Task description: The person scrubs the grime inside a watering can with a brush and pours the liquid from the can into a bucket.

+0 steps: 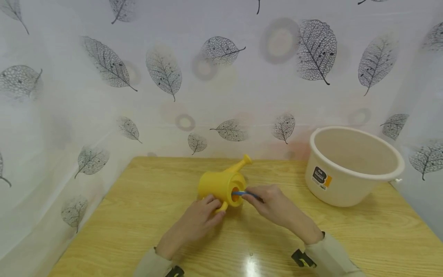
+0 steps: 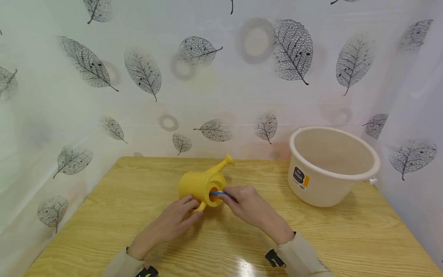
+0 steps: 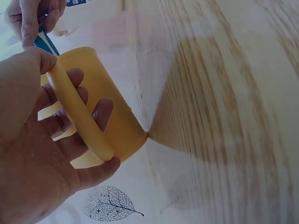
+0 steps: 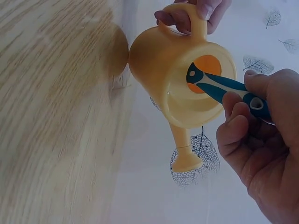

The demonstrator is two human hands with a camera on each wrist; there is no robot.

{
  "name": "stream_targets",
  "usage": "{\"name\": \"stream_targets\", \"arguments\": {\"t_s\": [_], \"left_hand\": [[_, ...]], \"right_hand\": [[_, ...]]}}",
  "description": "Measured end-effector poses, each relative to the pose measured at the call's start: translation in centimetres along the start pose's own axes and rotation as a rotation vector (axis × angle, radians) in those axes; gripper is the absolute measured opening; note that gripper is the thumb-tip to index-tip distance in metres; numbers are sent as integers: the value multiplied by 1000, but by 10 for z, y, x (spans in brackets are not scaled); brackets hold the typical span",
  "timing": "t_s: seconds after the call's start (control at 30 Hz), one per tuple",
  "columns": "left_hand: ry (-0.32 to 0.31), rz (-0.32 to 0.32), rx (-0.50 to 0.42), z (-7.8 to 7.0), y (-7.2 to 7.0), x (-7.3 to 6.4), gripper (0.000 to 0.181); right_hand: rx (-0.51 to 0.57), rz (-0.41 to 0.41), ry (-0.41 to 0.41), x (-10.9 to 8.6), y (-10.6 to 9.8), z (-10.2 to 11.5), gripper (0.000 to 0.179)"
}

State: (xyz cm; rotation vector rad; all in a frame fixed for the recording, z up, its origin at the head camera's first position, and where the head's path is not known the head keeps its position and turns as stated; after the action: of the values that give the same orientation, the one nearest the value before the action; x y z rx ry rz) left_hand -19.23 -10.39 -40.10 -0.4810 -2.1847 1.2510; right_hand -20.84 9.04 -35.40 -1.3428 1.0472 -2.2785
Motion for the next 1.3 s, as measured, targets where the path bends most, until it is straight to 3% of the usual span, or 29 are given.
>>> {"name": "stream_targets", "arguments": {"t_s": [0.5, 0.7, 1.3], "left_hand": [[-38, 15, 6, 4, 3, -1, 11], [-42, 18, 6, 4, 3, -1, 11], [-33, 21, -5, 5, 4, -2, 13]], "right_hand": [[5, 16, 100, -8, -13, -5, 15], [59, 44, 157, -11, -16, -10, 15], [157, 63, 276, -13, 3, -13, 21]]}}
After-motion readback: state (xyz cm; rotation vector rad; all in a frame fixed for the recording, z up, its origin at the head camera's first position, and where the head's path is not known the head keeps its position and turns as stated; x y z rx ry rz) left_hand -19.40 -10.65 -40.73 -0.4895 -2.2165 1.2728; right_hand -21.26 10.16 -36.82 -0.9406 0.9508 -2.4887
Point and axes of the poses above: each hand's wrist, its own x-axis towards the middle knuckle, its own y-axis out of the palm, z = x × y, the point moved 6 cm from there along x, towards the middle knuckle, and after that the axes turned 3 degrees about -x, right-handed, at the moved point
